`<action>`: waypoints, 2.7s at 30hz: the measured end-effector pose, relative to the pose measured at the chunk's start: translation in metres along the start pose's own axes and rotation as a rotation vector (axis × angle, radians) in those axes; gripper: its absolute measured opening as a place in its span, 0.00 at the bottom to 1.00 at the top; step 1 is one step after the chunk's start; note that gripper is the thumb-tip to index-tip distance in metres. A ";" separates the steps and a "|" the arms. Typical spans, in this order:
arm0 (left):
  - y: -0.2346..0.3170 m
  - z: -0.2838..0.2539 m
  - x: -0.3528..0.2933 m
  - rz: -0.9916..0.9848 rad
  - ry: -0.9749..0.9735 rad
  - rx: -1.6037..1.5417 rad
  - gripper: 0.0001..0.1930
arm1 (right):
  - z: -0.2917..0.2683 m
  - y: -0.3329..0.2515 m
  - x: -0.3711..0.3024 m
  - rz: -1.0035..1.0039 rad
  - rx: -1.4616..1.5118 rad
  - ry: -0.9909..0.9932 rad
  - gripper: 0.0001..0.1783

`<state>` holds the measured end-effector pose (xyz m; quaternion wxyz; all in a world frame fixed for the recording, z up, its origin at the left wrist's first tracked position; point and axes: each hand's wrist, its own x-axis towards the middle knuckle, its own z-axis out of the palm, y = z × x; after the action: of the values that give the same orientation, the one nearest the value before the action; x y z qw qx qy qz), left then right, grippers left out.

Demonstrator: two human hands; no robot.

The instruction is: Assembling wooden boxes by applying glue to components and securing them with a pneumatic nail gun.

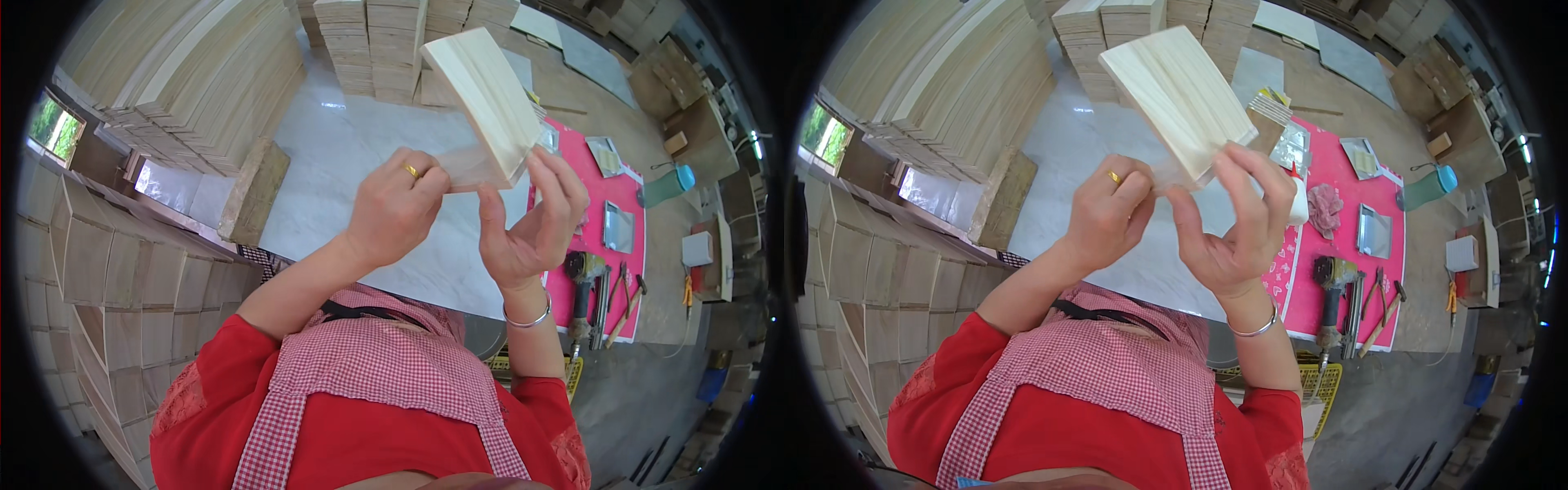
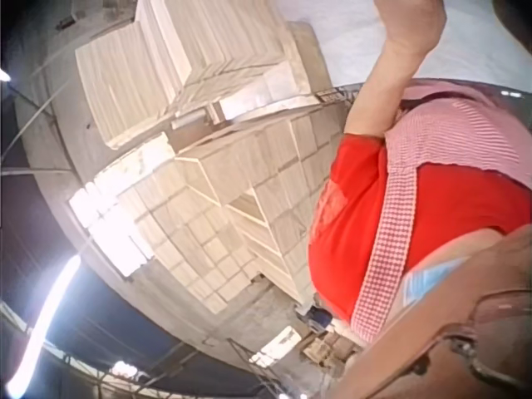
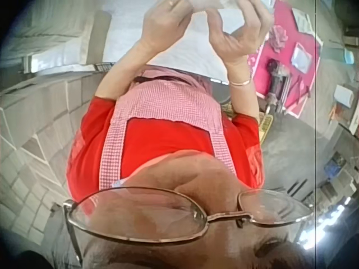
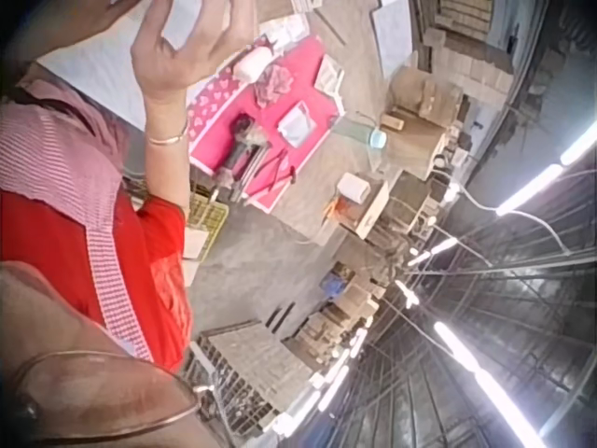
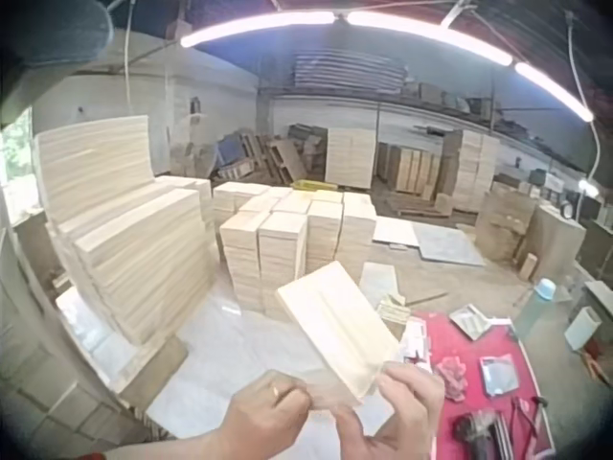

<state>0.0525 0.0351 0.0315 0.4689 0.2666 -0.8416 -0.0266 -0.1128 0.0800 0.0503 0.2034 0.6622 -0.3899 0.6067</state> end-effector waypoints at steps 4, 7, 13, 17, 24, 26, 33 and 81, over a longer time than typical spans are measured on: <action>-0.005 -0.009 0.010 0.092 -0.079 0.136 0.09 | -0.007 0.008 -0.011 0.110 -0.054 0.029 0.30; -0.003 -0.011 0.018 0.125 -0.133 0.196 0.08 | -0.010 0.014 -0.028 0.323 0.055 0.005 0.28; -0.005 -0.005 0.024 0.266 -0.090 0.311 0.06 | -0.014 0.016 -0.048 0.593 0.223 0.027 0.24; 0.001 -0.006 0.027 0.332 -0.046 0.345 0.07 | -0.017 0.018 -0.057 0.718 0.369 0.076 0.23; 0.005 -0.008 0.025 0.324 -0.074 0.370 0.08 | -0.015 0.018 -0.060 0.736 0.458 0.106 0.24; 0.005 -0.009 0.025 0.309 -0.090 0.359 0.07 | -0.016 0.017 -0.061 0.723 0.414 0.084 0.22; -0.009 -0.018 0.029 0.223 -0.214 0.265 0.06 | -0.022 0.008 -0.068 0.719 0.269 -0.003 0.22; -0.028 -0.003 -0.051 0.002 -0.540 0.127 0.29 | -0.234 0.097 -0.171 1.270 -1.085 -0.781 0.27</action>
<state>0.0882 0.0363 -0.0146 0.2102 0.2779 -0.9363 -0.0435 -0.3306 0.2401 -0.0916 -0.0314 0.2955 -0.9521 0.0720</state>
